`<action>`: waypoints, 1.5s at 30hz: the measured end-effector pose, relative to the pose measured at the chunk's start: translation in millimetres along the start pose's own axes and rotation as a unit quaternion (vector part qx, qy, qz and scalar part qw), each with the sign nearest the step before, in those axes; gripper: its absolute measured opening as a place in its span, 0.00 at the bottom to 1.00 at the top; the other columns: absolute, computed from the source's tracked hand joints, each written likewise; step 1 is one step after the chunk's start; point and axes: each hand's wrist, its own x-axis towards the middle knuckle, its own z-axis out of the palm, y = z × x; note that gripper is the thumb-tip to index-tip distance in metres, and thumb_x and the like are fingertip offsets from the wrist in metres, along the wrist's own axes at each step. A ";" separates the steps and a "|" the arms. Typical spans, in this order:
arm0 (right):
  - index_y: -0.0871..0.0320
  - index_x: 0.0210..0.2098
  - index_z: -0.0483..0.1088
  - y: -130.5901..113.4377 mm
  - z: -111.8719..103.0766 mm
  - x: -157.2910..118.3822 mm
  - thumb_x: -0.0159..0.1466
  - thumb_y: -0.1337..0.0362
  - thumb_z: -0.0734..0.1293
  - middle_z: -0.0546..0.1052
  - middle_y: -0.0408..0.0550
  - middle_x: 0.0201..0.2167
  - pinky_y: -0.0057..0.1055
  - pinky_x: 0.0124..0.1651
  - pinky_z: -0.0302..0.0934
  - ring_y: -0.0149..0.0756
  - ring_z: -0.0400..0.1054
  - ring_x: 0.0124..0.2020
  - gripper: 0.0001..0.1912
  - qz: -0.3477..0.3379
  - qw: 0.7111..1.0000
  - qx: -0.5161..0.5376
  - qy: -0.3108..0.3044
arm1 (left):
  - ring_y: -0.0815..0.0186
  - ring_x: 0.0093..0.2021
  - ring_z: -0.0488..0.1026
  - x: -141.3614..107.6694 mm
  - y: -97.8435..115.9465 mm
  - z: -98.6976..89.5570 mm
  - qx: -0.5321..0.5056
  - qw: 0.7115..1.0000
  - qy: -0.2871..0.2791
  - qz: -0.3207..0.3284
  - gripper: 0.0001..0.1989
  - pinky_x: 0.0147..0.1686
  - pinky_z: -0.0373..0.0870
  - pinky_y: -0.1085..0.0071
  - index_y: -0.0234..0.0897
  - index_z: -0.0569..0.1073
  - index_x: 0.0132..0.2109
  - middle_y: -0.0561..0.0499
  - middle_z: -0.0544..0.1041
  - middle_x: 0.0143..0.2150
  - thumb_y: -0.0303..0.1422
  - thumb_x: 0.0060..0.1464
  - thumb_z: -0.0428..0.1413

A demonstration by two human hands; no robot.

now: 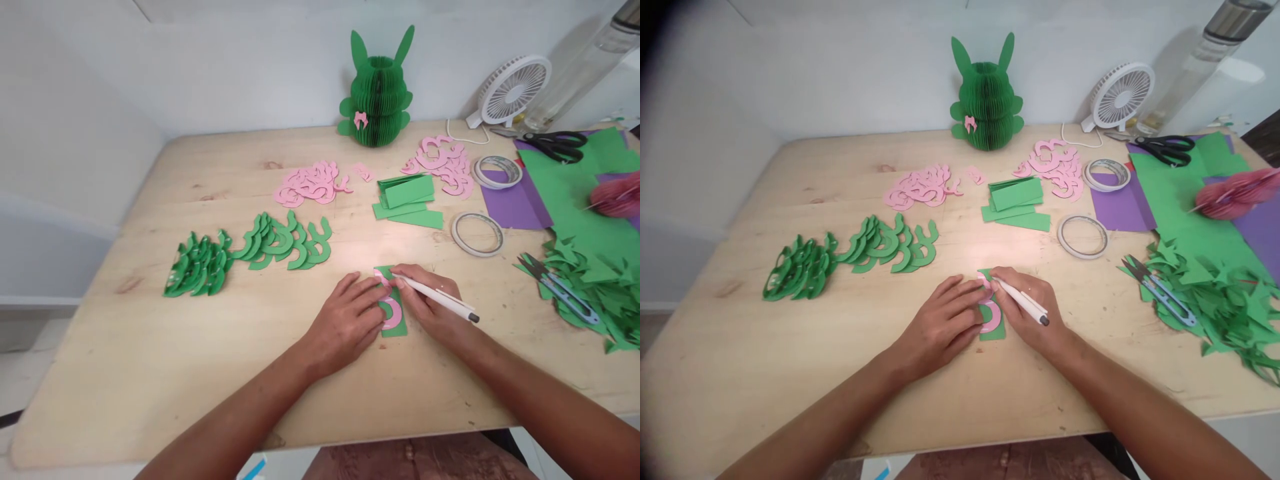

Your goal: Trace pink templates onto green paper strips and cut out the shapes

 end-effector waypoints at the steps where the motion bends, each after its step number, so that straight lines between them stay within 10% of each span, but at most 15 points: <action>1: 0.54 0.43 0.72 0.7 0.5 -0.4 0.67 0.63 0.60 0.79 0.49 0.42 0.33 0.44 0.67 0.38 0.74 0.40 0.11 -0.006 1.000 -0.003 0.003 | 0.61 0.61 0.65 -0.2 0.0 0.2 0.002 1.000 0.000 0.000 0.06 0.63 0.55 0.57 0.39 0.73 0.36 0.48 0.74 0.55 0.28 0.58 0.52; 21: 0.57 0.35 0.67 -1.8 2.2 5.9 0.63 0.63 0.63 0.72 0.42 0.25 0.26 0.22 0.55 0.28 0.62 0.21 0.05 0.083 0.995 0.034 0.043 | 0.59 0.60 0.65 0.1 -0.1 -0.2 0.009 1.000 -0.002 0.004 0.06 0.63 0.56 0.56 0.38 0.73 0.37 0.47 0.75 0.54 0.28 0.58 0.52; 45: 0.57 0.33 0.68 2.5 2.5 5.0 0.64 0.60 0.62 0.73 0.45 0.28 0.28 0.28 0.58 0.32 0.65 0.26 0.07 0.083 0.997 0.003 -0.001 | 0.60 0.59 0.66 0.3 0.2 0.5 0.008 1.000 0.013 0.002 0.06 0.62 0.57 0.57 0.37 0.73 0.35 0.48 0.75 0.54 0.28 0.59 0.52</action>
